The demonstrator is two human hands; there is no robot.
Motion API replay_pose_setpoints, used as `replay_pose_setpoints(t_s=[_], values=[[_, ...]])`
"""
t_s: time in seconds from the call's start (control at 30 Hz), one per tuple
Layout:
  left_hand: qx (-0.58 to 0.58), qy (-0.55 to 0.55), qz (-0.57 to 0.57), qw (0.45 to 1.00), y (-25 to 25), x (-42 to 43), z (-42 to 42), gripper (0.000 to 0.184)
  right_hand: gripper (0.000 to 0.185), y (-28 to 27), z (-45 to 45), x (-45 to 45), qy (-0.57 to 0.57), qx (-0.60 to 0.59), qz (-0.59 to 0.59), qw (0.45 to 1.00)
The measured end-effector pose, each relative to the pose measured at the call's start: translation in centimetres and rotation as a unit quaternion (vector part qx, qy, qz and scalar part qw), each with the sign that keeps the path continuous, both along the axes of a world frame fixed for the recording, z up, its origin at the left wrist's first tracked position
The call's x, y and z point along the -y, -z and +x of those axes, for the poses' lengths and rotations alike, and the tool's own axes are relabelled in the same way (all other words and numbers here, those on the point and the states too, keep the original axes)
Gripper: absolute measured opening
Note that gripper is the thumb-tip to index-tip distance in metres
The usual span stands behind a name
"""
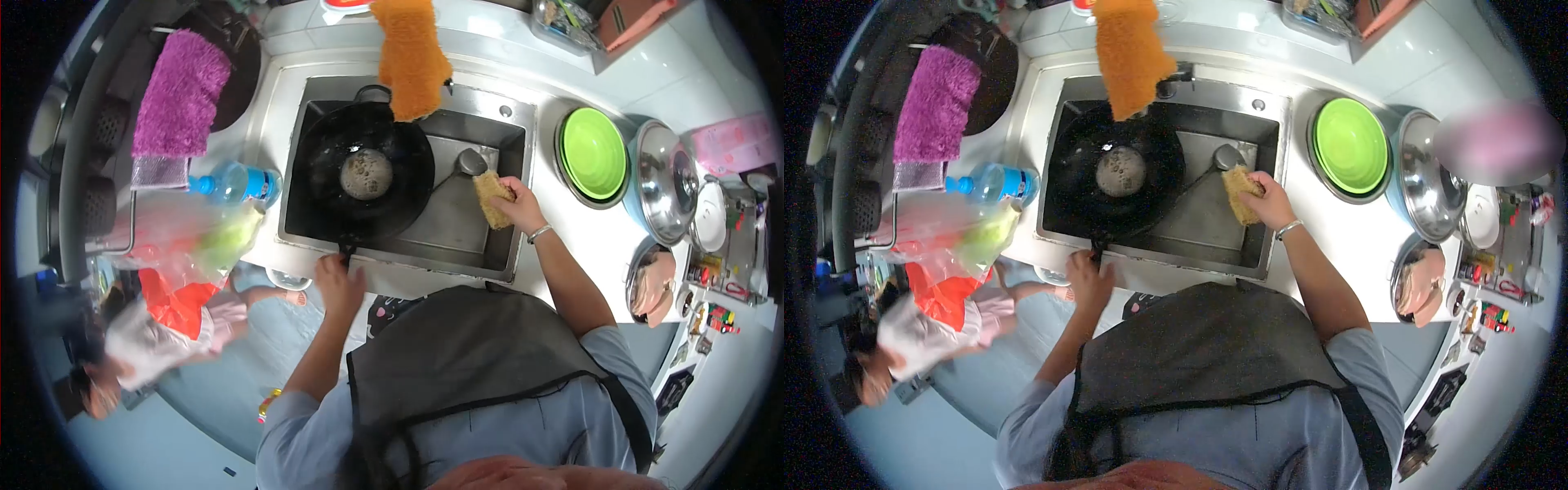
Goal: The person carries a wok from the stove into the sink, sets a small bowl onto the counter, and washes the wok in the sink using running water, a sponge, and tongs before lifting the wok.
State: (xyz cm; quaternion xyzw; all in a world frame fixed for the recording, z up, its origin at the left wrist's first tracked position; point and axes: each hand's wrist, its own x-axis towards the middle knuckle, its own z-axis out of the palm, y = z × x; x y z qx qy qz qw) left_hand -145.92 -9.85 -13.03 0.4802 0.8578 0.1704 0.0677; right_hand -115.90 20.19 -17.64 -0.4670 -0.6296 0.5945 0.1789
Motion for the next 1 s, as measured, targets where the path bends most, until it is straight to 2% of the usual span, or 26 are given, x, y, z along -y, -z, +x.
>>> replay_pose_setpoints(t_s=[0.03, 0.13, 0.23, 0.33, 0.53, 0.73, 0.87, 1.0], values=[[-0.002, -0.044, -0.048, 0.998, 0.4, 1.5, -1.0, 0.049, 0.035, -0.1, 0.1, 0.0, 0.005, -0.005, -0.003, 1.0], [0.152, -0.128, -0.245, 0.949, 0.4, 3.6, -2.4, 0.042, 0.033, -0.9, -0.2, -0.2, 0.01, -0.02, -0.008, 1.0], [0.361, -0.15, -0.204, 0.897, 0.4, 3.5, -3.1, 0.034, 0.033, -1.3, -0.5, -0.1, 0.015, -0.043, -0.016, 0.999], [0.336, -0.147, -0.167, 0.915, 0.6, 4.7, -2.9, 0.027, 0.032, -2.5, -0.8, 0.1, 0.014, -0.045, -0.003, 0.999], [0.329, -0.136, -0.199, 0.913, -2.1, 5.3, -2.2, 0.024, 0.032, -5.1, -0.6, 0.0, 0.052, -0.071, -0.011, 0.996], [0.26, -0.089, -0.276, 0.921, -4.7, 6.0, -0.1, 0.025, 0.031, -7.0, 0.6, -1.1, 0.081, -0.112, 0.005, 0.99], [0.24, -0.031, -0.278, 0.93, -5.9, 5.0, 0.9, 0.031, 0.032, -8.8, 1.4, -1.2, 0.104, -0.135, 0.006, 0.985], [0.241, -0.001, -0.274, 0.931, -4.7, 2.1, 2.9, 0.032, 0.033, -10.0, 1.8, -0.7, 0.115, -0.143, 0.019, 0.983]])
